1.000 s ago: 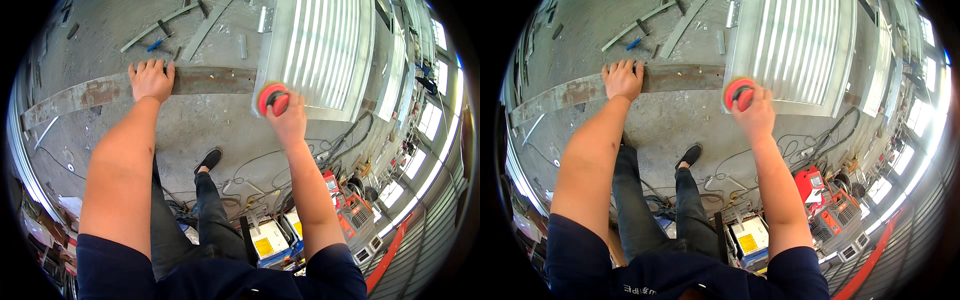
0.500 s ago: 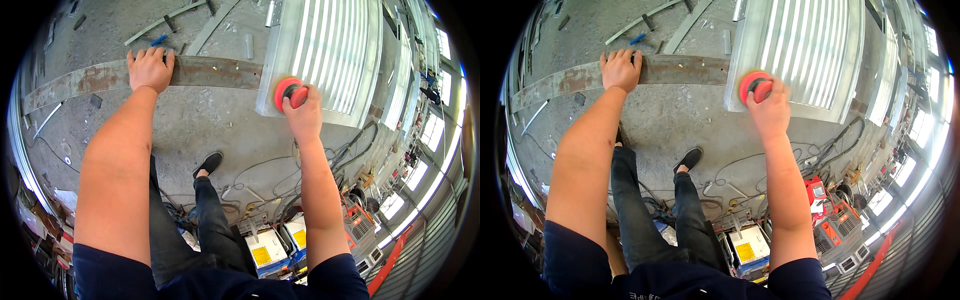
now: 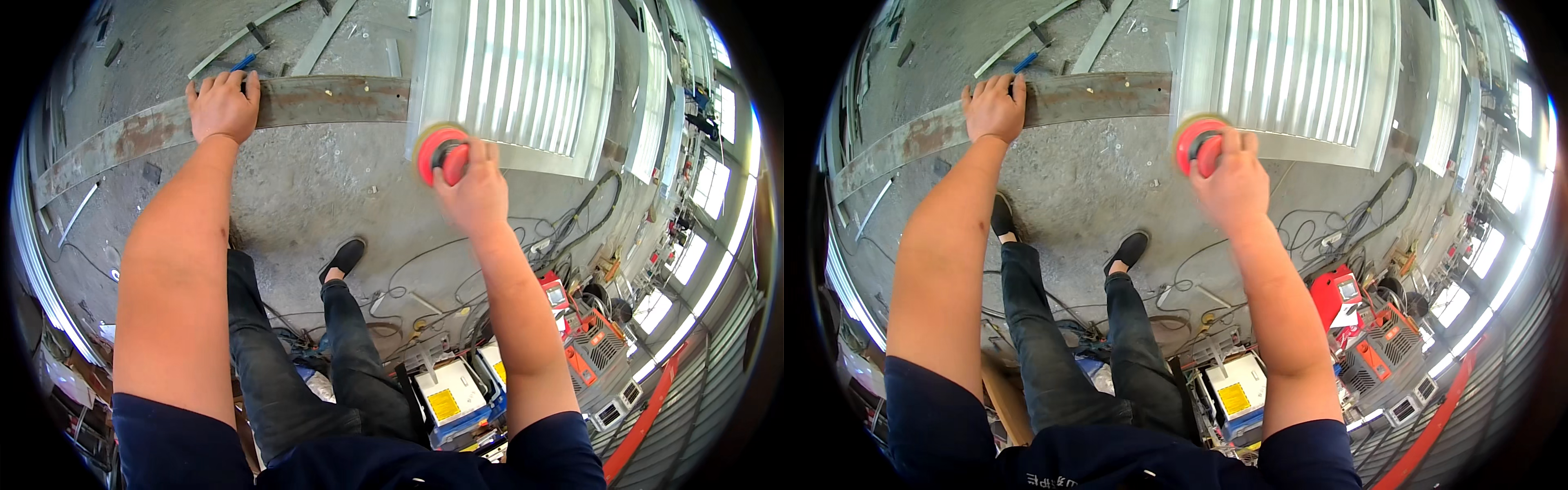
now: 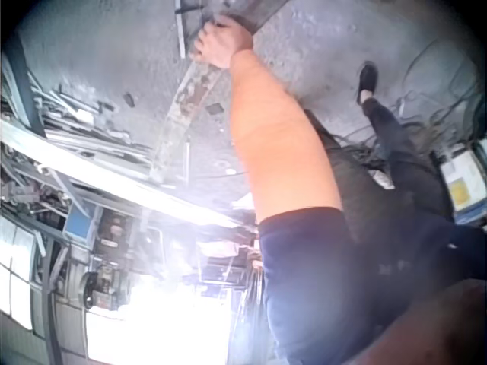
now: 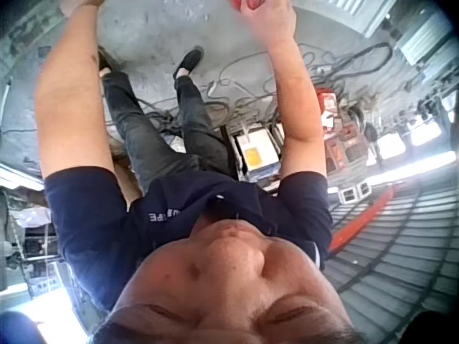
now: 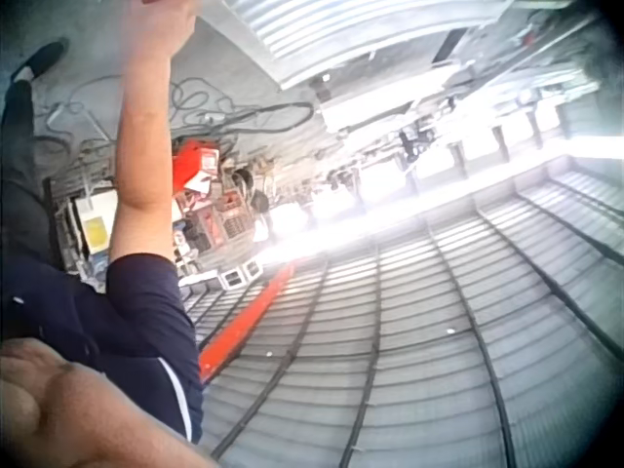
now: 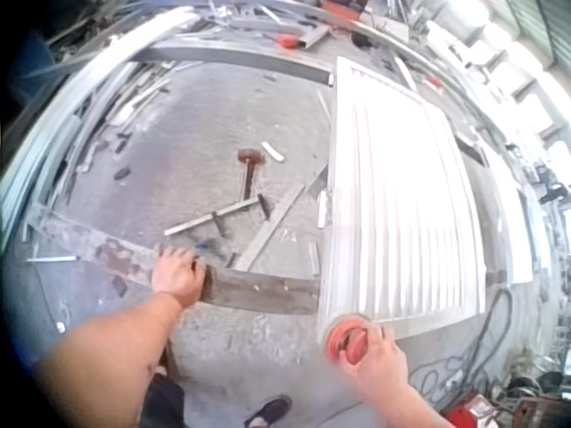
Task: The person uses a handheld power sander to smooth the surface of a large corrugated metal sheet. They move the sander across the ridges and edges, repositioning the sheet and adjusting their stance to reach different areas.
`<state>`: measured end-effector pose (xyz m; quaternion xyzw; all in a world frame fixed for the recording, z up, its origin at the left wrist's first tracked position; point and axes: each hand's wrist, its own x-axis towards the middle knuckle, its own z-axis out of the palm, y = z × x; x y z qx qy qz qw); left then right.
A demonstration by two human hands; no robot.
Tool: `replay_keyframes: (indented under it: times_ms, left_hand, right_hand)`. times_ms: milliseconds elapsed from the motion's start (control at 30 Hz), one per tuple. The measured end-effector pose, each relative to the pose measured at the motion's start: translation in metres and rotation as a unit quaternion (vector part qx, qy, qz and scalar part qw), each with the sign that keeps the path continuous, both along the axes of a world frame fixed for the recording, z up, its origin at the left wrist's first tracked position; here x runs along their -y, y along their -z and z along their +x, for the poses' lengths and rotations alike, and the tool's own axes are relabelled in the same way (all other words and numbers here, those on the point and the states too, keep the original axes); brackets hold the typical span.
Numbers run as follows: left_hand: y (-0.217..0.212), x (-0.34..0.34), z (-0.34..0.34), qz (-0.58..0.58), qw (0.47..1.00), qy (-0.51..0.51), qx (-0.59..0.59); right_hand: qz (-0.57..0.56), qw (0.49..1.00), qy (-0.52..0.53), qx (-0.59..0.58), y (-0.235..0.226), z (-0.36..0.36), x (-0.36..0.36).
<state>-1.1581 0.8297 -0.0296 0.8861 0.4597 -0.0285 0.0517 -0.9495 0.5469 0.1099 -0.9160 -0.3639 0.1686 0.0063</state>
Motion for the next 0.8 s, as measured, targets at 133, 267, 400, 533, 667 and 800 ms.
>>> replay_keyframes:
  times_ms: [133,267,400,533,667,800]
  left_hand:
    - [-0.006,0.002,0.004,-0.005,1.000,-0.001,-0.010]
    - [0.001,0.001,0.001,0.004,1.000,0.006,0.013]
    - [0.001,0.000,-0.002,-0.004,1.000,0.005,0.003]
    - [0.000,0.002,0.000,-0.002,1.000,0.005,-0.007]
    - [0.000,0.001,0.000,-0.002,1.000,0.005,0.002]
    - [-0.003,0.002,0.002,-0.012,1.000,-0.001,-0.004]
  right_hand:
    - [-0.010,1.000,0.022,0.019,0.004,0.020,0.025]
    - [-0.009,1.000,-0.014,-0.001,0.002,-0.003,0.011]
    - [-0.017,1.000,-0.012,-0.001,-0.001,0.000,0.019]
    - [-0.036,0.999,0.009,-0.011,-0.004,0.010,0.026]
    - [-0.024,0.998,-0.042,-0.032,-0.004,0.002,0.006]
    - [-0.019,0.999,-0.042,-0.015,-0.003,0.008,0.018]
